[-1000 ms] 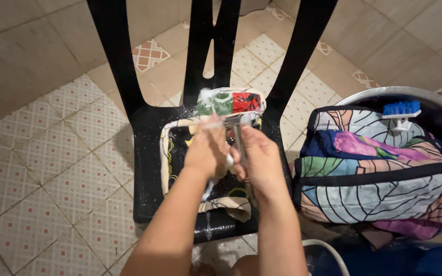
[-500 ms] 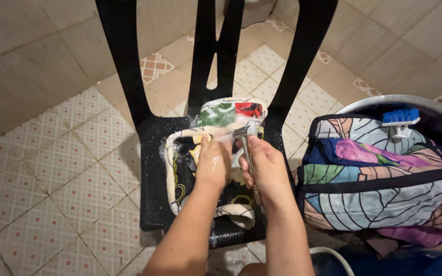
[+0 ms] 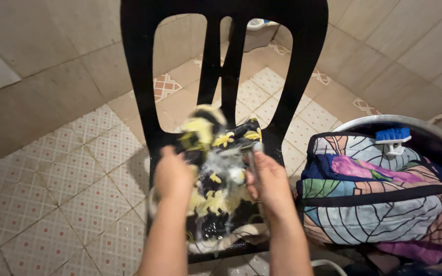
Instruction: The person hand-washes a colorful patterned cloth on a black plastic chair using a handheld shower head. They repeatedly wet, scrub, and rinse the cloth, turning it over to clean both sides.
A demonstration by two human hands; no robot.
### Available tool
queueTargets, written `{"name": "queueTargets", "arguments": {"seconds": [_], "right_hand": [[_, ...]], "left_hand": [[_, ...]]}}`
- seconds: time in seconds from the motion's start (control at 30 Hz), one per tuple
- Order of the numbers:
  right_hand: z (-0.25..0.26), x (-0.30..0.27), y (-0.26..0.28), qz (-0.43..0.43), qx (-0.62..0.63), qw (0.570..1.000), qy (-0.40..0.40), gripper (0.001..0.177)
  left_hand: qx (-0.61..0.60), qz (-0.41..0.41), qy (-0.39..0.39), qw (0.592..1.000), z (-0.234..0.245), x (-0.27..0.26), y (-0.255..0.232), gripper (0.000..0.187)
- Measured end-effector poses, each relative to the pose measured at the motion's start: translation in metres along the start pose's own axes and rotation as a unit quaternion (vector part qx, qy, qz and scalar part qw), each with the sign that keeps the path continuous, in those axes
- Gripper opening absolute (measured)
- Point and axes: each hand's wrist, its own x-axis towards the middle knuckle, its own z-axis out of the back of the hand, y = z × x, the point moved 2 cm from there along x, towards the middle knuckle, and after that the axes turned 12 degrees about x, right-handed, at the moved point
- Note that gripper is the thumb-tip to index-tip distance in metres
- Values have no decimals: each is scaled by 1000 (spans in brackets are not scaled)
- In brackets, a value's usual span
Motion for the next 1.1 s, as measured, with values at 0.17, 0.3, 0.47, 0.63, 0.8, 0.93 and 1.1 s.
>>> {"name": "queueTargets", "arguments": {"seconds": [0.17,0.3,0.47,0.63,0.8,0.93,1.1], "right_hand": [[-47,-11,-28,-72,4,994,80,32],[-66,-11,-41,-99,-45,986,123,34],[-31,5,-22,-69,-58,996,-3,33],[-34,10,-34,-92,-70,993,20,34],[-52,3,-55,-114,-73,988,73,35],[-33,10,-33,-73,-72,994,24,39],[-36,7,-35,-89,-71,993,28,37]], "left_hand": [[217,12,68,974,24,-26,23,87],[331,-117,88,932,-9,-30,21,91],[318,-214,56,922,-58,-18,27,103],[315,-295,57,901,-74,-13,6,92],[400,-386,168,814,-65,-20,-10,78],[188,-327,124,918,-62,-29,-10,63],[328,-362,273,829,-74,-37,-19,50]]}}
